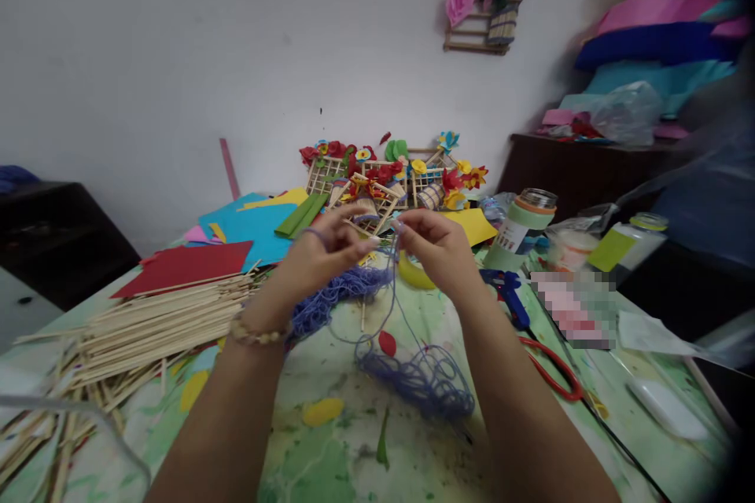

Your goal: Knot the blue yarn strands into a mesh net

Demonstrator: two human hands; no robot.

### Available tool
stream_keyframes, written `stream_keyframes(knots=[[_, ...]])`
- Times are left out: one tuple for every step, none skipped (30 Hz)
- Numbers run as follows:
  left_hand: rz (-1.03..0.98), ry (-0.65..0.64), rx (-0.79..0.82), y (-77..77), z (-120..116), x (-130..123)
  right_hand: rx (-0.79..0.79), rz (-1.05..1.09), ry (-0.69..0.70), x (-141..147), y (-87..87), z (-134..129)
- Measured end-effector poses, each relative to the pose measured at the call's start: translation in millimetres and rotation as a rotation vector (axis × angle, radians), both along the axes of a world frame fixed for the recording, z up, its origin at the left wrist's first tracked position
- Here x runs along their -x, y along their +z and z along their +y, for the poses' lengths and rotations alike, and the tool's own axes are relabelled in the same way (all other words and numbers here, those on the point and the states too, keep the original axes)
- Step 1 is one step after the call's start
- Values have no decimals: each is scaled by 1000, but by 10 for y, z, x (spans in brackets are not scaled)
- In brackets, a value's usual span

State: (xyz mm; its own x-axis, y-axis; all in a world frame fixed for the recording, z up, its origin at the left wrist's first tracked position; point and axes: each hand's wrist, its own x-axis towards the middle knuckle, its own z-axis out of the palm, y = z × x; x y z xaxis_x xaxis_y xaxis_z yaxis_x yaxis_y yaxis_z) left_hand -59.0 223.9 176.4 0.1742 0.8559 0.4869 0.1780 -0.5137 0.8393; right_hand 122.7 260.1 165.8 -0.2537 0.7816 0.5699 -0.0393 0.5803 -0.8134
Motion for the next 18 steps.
stream_keyframes(knots=[[76, -40, 24, -56, 34, -100, -45, -19, 7, 19, 21, -55], [142, -72, 37, -106, 56, -164, -100, -44, -6, 35, 32, -92], [201, -82, 40, -144, 67, -195, -160, -71, -32, 49, 34, -110], [248, -74, 39, -169, 71, -198, -209, -96, -58, 60, 26, -108], [274, -54, 35, -178, 70, -183, -234, -112, -68, 70, 7, -90], [274, -28, 31, -173, 65, -156, -228, -113, -49, 79, -21, -59], [249, 4, 19, -157, 58, -126, -192, -102, 7, 88, -56, -20], [214, 39, 0, -132, 46, -99, -135, -91, 91, 99, -97, 22], [171, 76, -24, -103, 31, -77, -72, -98, 192, 112, -139, 63], [126, 109, -52, -72, 12, -64, -19, -141, 294, 126, -181, 99], [85, 140, -88, -43, -11, -57, 14, -221, 387, 141, -221, 130], [54, 169, -131, -17, -37, -55, 26, -323, 455, 155, -257, 156], [29, 193, -177, 7, -62, -56, 23, -422, 488, 167, -291, 181], [5, 208, -219, 29, -88, -57, 18, -500, 487, 175, -323, 206], [-31, 217, -270, 51, -111, -56, 22, -546, 461, 178, -357, 236], [-85, 220, -331, 76, -134, -52, 37, -567, 425, 174, -392, 272], [-153, 219, -385, 104, -157, -41, 59, -578, 385, 163, -429, 313], [-233, 217, -437, 136, -181, -23, 80, -597, 350, 146, -468, 359]])
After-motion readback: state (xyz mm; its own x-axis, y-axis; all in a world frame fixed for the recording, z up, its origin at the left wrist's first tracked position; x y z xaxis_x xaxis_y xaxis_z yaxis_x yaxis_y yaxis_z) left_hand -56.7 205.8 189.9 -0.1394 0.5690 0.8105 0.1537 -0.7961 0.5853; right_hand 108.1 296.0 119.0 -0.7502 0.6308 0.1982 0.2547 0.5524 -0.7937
